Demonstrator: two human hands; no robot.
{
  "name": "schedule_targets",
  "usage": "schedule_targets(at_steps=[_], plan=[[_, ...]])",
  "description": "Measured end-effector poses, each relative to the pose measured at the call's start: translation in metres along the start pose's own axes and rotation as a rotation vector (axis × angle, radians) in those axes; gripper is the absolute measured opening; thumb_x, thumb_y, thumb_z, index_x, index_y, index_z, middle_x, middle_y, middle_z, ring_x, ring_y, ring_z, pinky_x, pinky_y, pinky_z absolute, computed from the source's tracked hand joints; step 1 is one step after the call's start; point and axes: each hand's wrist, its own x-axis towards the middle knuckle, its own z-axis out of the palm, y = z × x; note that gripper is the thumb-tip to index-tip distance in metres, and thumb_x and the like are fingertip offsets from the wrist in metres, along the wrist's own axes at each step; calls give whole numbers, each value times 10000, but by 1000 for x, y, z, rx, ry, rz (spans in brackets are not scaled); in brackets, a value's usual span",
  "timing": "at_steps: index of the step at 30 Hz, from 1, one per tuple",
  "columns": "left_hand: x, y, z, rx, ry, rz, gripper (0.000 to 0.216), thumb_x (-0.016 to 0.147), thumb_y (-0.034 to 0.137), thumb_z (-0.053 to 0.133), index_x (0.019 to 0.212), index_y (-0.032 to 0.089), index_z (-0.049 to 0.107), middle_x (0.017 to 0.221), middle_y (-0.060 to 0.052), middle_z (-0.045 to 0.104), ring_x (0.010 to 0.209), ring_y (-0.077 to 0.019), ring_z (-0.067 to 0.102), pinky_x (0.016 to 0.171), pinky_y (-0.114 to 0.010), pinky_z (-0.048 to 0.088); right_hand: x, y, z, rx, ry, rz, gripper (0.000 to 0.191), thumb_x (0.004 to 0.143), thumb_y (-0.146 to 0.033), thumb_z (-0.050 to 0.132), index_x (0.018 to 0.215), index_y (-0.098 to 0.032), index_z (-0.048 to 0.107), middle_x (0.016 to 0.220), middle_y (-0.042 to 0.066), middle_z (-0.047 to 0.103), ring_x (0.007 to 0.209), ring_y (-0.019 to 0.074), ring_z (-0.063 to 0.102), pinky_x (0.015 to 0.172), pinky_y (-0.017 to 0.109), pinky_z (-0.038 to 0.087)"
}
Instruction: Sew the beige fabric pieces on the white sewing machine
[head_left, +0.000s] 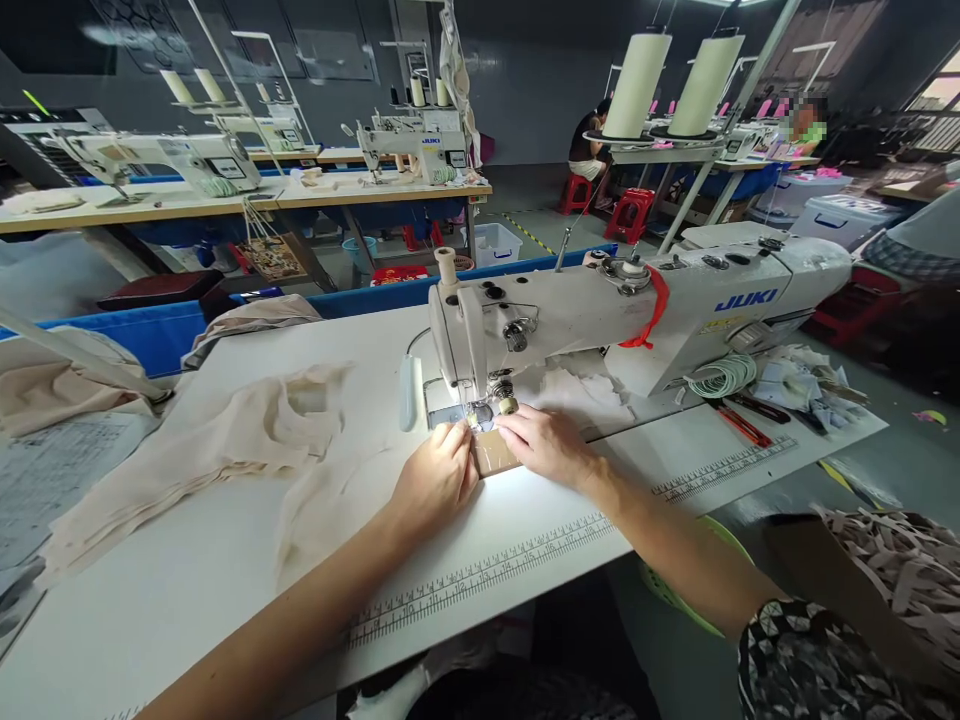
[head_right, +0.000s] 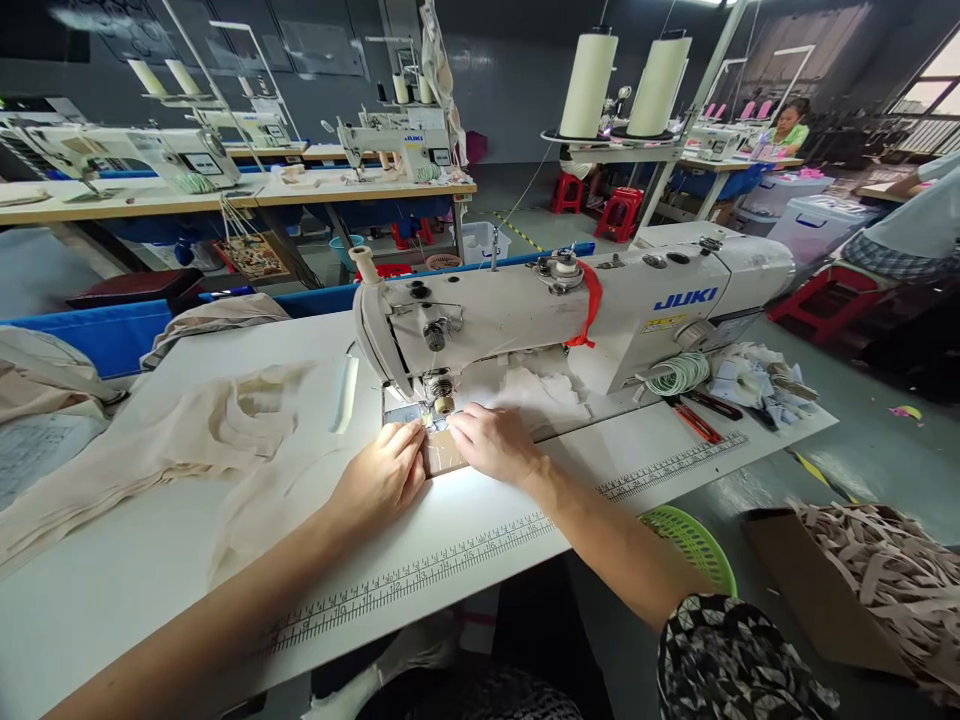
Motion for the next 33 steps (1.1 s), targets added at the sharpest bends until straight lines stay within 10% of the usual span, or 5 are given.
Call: schedule_targets(at_steps=[11,33], plan=[[-1,-4,6,37,-48,38,336,988,154,346,964,101,677,1041,-199,650,940,-310,596,812,-451,577,29,9,-6,141,-7,237,226,1050,-271,533,876,-190,653,819,25,718,707,144,580,609,254,300],[5,-20,9,-100,119,-55,253,954,126,425,1103,173,623,1104,-132,704,966,-271,656,723,-371,611,15,3,2,23,88,169,258,990,-203,566,743,-184,640,666,5,659,584,127,515,567,280,238]])
